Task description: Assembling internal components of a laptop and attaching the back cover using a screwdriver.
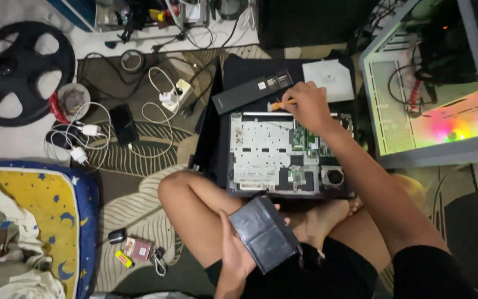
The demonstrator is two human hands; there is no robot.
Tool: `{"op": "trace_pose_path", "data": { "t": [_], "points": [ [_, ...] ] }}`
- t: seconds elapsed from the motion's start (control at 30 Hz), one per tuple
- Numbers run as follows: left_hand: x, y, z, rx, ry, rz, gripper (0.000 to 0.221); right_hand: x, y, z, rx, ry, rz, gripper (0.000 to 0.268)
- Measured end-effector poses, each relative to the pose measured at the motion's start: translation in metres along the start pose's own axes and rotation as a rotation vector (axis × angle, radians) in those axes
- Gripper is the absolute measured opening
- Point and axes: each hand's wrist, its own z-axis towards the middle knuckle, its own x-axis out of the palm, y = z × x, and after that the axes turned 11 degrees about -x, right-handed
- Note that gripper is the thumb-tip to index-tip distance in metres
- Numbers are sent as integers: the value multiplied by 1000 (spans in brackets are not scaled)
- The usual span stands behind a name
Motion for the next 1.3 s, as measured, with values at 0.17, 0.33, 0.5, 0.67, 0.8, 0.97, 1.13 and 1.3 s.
{"op": "trace_pose_path", "data": {
  "t": [0.17,0.33,0.5,0.67,0.8,0.97,1.13,1.3],
  "points": [
    [3,-12,1,13,74,-123,114,-26,26,6,-68,-170,38,7],
    [-7,-18,8,99,28,56,111,-75,62,-22,150,-250,479,16],
    [1,-16,19,130,1,122,110,-90,93,-118,389,-117,988,20],
    [18,-4,33,50,97,30,92,-90,141,-189,609,-255,1462,62],
    [30,11,52,105,6,124,83,-70,173,-209,652,-254,972,24],
    [32,30,66,33,-22,170,90,-78,180,-181,227,-430,591,29],
    [6,36,70,34,-272,206,77,-65,198,-184,289,-317,267,13],
    [2,31,69,143,-198,183,64,-54,186,-172,82,-298,532,27]
  ]
}}
